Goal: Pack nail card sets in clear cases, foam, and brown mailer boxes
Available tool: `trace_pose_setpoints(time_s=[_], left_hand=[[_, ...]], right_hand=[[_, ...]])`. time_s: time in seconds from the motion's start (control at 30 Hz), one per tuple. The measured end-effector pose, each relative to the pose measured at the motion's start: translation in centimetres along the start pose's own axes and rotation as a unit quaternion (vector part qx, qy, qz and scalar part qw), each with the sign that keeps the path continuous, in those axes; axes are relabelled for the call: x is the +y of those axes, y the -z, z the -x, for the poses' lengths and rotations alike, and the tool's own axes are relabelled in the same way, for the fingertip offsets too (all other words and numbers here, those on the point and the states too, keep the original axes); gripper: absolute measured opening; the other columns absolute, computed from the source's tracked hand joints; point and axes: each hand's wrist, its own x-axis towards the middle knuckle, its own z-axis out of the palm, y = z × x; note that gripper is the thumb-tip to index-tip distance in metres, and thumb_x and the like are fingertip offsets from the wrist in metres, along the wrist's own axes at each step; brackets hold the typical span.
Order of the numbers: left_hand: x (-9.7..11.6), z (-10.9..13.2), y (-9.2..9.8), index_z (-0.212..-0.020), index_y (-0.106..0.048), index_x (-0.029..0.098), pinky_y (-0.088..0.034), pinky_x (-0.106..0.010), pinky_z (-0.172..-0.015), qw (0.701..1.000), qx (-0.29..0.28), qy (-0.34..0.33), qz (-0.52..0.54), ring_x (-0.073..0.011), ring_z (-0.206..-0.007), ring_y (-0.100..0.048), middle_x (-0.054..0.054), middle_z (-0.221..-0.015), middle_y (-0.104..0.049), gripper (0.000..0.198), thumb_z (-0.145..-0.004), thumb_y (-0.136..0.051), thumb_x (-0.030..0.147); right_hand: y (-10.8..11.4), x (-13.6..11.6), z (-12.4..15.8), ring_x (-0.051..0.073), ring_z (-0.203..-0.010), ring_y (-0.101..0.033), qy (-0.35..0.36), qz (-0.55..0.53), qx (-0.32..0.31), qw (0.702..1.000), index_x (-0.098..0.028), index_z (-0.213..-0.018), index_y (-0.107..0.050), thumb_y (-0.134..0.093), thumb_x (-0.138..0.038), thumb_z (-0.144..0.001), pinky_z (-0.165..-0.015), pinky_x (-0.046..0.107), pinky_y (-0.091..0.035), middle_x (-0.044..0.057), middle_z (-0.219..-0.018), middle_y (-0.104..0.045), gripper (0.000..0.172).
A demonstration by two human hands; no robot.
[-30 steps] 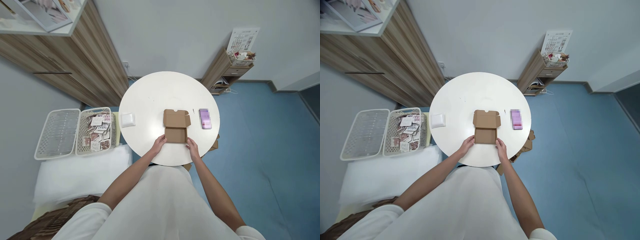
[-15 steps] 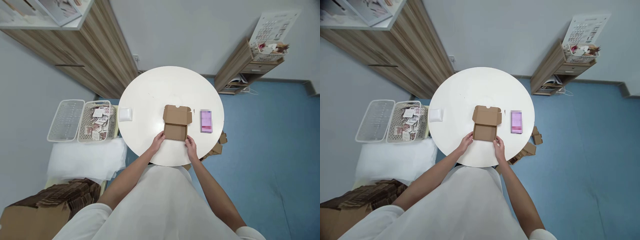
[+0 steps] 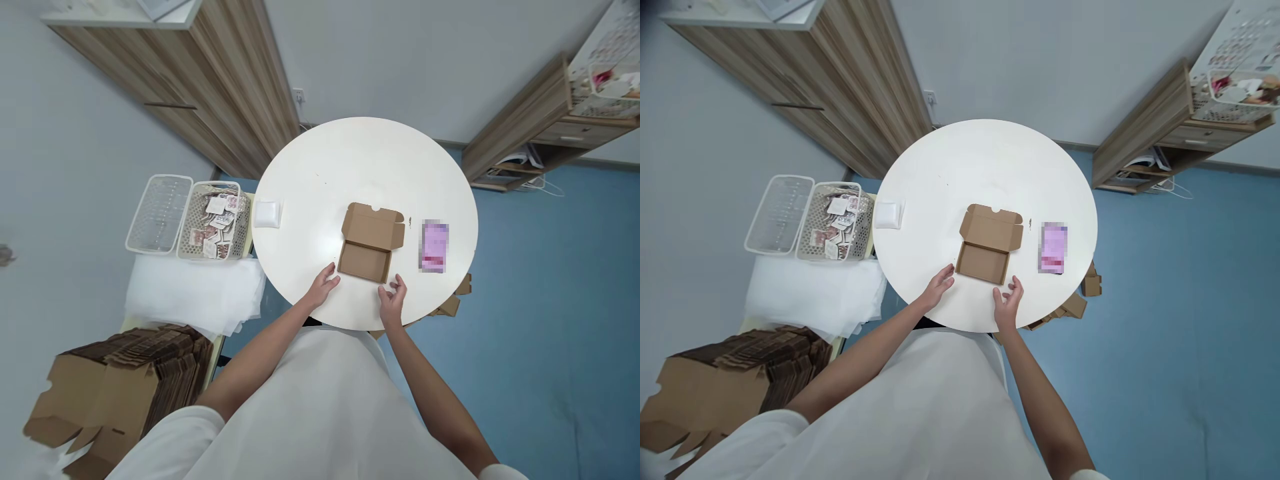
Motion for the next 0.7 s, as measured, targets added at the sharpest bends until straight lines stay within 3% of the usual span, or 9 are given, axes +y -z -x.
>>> trace_pose_setpoints(time_s=[0.13,0.2,0.27,0.33,0.47,0.57,0.7], left_hand=[[-0.2,0.9,2.4,-0.132,-0.032,0.020,-0.032,-0.041,-0.100,1.000,0.020,-0.005,-0.003,-0.0259,-0.128,-0.029,-0.011,-0.139,-0.031,0.062,-0.078,-0.050,0.046],[-0.3,1.2,4.5,-0.130,-0.034,0.021,-0.034,-0.040,-0.099,0.998,0.057,-0.016,-0.012,-0.0254,-0.127,-0.030,-0.011,-0.138,-0.033,0.060,-0.079,-0.051,0.046],[-0.3,1.3,7.2,-0.128,-0.036,0.022,-0.034,-0.040,-0.099,0.993,0.111,-0.024,-0.024,-0.0244,-0.126,-0.031,-0.011,-0.136,-0.035,0.057,-0.078,-0.051,0.045],[-0.4,0.9,10.3,-0.126,-0.038,0.021,-0.034,-0.039,-0.099,0.983,0.178,-0.024,-0.037,-0.0234,-0.124,-0.034,-0.011,-0.133,-0.037,0.054,-0.078,-0.052,0.044],[-0.5,-1.1,16.5,-0.123,-0.040,0.021,-0.037,-0.038,-0.096,0.958,0.275,-0.026,-0.071,-0.0227,-0.121,-0.038,-0.011,-0.131,-0.037,0.048,-0.079,-0.050,0.039],[0.1,-3.3,20.1,-0.125,-0.039,0.018,-0.033,-0.038,-0.100,0.949,0.295,-0.024,-0.111,-0.0235,-0.123,-0.035,-0.013,-0.131,-0.035,0.052,-0.077,-0.053,0.033],[1.4,-6.0,22.9,-0.130,-0.032,0.012,-0.023,-0.036,-0.106,0.945,0.290,-0.008,-0.149,-0.0236,-0.128,-0.028,-0.016,-0.135,-0.032,0.058,-0.078,-0.051,0.031]], right_hand=[[-0.9,-2.3,0.7,0.030,-0.122,-0.026,0.170,0.080,0.035,0.982,-0.021,-0.133,-0.015,-0.054,-0.045,-0.069,-0.085,0.046,-0.038,0.016,-0.136,-0.015,0.078],[-2.3,-4.1,0.9,0.033,-0.125,-0.021,0.243,0.096,0.002,0.965,-0.020,-0.133,-0.016,-0.058,-0.045,-0.066,-0.087,0.049,-0.037,0.016,-0.136,-0.014,0.083],[-4.5,-6.1,1.0,0.033,-0.124,-0.024,0.269,0.103,-0.049,0.956,-0.020,-0.132,-0.019,-0.058,-0.044,-0.066,-0.087,0.050,-0.037,0.016,-0.135,-0.019,0.080],[-7.5,-8.0,0.9,0.029,-0.119,-0.033,0.241,0.106,-0.118,0.958,-0.022,-0.129,-0.027,-0.055,-0.042,-0.071,-0.087,0.048,-0.039,0.015,-0.131,-0.030,0.067],[-14.6,-10.7,-0.5,0.023,-0.106,-0.047,0.073,0.092,-0.225,0.967,-0.023,-0.118,-0.044,-0.045,-0.042,-0.078,-0.083,0.041,-0.043,0.010,-0.121,-0.047,0.044],[-19.7,-11.7,-2.5,0.022,-0.103,-0.049,-0.021,0.065,-0.230,0.971,-0.020,-0.116,-0.046,-0.048,-0.044,-0.076,-0.082,0.038,-0.044,0.010,-0.120,-0.050,0.046],[-25.2,-12.7,-5.5,0.020,-0.103,-0.050,-0.058,0.035,-0.196,0.978,-0.021,-0.117,-0.045,-0.053,-0.043,-0.071,-0.088,0.037,-0.042,0.009,-0.123,-0.049,0.052]])
